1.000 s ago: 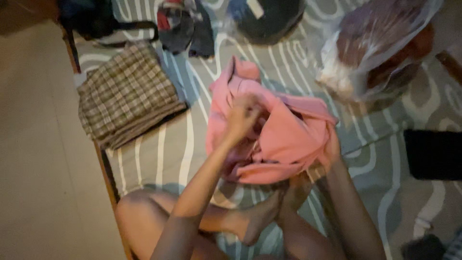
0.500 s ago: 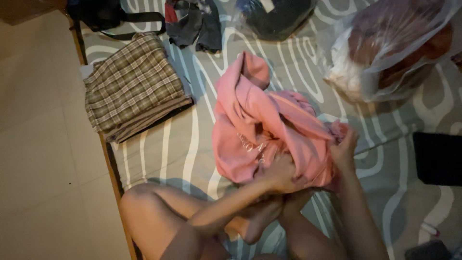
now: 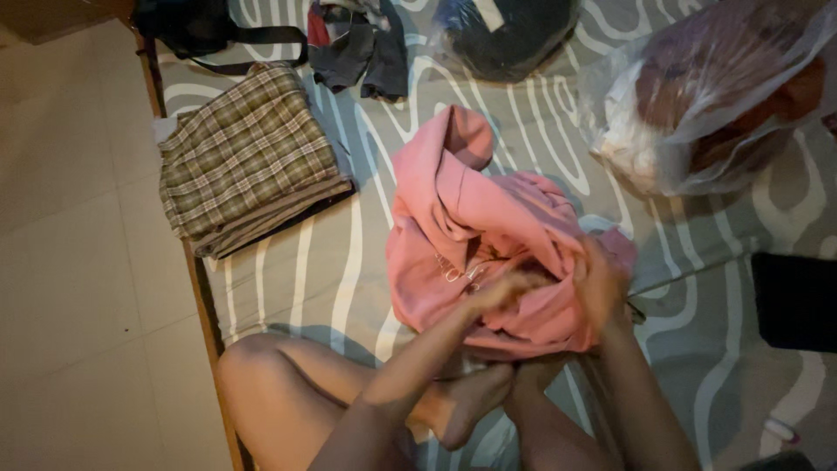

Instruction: The person folds a pink hoodie and removes a pair of black pants from a plastic bag while sitting on a bed. The person spreads the hoodie out, folds the sleeves and bottom inward, and then stacks it with other folded laundry.

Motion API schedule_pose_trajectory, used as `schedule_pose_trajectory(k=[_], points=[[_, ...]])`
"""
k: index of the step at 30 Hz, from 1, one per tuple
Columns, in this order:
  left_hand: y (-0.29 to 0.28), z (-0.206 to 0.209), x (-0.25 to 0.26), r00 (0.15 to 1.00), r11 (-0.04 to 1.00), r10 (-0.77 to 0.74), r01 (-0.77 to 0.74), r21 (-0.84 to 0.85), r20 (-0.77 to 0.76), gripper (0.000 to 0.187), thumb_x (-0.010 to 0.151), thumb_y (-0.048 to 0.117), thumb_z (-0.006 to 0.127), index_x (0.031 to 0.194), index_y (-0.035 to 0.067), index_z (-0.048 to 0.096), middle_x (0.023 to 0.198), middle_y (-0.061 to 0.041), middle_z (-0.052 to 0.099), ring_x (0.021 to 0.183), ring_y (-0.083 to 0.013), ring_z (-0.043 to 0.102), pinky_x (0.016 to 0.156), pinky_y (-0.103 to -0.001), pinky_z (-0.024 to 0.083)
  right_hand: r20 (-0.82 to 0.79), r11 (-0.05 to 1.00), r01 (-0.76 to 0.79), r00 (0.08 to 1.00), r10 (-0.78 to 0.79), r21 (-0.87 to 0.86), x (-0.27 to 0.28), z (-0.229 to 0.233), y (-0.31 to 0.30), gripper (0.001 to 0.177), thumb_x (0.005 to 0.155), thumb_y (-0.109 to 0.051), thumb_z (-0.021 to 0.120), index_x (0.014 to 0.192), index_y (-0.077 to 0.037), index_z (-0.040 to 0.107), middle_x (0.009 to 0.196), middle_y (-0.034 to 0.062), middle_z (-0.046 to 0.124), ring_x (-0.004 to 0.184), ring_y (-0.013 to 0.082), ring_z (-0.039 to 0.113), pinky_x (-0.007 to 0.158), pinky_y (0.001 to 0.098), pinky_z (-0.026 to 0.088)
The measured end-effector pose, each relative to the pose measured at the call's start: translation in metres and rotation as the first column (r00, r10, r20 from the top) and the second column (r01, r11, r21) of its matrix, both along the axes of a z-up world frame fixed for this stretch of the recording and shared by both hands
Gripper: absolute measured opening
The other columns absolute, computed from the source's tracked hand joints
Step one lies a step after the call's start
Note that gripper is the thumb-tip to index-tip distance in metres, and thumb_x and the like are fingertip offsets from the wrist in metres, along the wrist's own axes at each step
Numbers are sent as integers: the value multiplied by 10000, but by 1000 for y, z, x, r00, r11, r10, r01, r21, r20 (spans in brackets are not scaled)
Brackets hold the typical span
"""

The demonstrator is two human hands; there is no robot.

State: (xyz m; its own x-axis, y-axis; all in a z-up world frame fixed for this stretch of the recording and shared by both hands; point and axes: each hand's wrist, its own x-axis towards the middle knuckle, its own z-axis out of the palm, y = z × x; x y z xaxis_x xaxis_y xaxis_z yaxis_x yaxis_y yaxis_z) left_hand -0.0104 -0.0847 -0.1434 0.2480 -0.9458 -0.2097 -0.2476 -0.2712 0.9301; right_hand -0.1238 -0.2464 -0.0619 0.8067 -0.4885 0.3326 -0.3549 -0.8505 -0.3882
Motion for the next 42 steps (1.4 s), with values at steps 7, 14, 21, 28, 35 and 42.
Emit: schedule_pose_trajectory(k=[7,14,21,28,35,42], points=[[-40,-32,-13,916,928,93,-222,300,391,397,900,277,633,1186,8,698,1205,-220,658,1091,-358,600,917,-482,482,-62,994,1,998,-7,-106,1,-4,0,179,966,-228,637,1119,-136,645,1032,148,726,913,405,699,753,537,530],[-64,-44,-25,968,931,6,-97,351,250,331,933,220,607,1165,5,707,1149,-188,693,1004,-308,656,848,-441,542,-109,998,-10,994,2,-69,-3,-17,-9,299,903,-245,643,1186,-153,662,1001,164,726,873,411,700,732,539,532],[-37,-26,30,984,991,122,-128,-41,-132,274,975,175,586,1136,-1,719,1120,-154,723,961,-245,696,824,-384,577,-185,996,47,981,-60,-72,-7,-42,-24,286,971,-269,638,1202,-101,654,908,198,708,842,425,691,720,535,532],[8,29,90,831,767,223,-472,-435,-509,269,986,195,601,1169,30,709,1123,-62,719,983,-156,670,860,-296,547,168,969,10,984,-53,246,14,-22,-50,188,1090,-210,623,1114,-24,625,958,244,654,897,463,630,714,488,504],[78,112,83,732,611,615,-677,-409,-292,203,1038,235,590,1062,36,618,917,-22,580,847,-114,528,761,-272,461,53,964,12,998,-27,264,41,35,-6,406,895,-297,750,1171,-40,600,917,192,682,859,412,648,755,518,492],[89,151,69,663,587,743,-713,-383,-93,211,1008,259,603,938,61,581,716,-42,526,674,-125,505,627,-317,461,229,857,-511,844,484,72,36,49,69,240,886,-112,709,1123,-82,689,1172,119,670,1150,355,617,1018,471,476]])
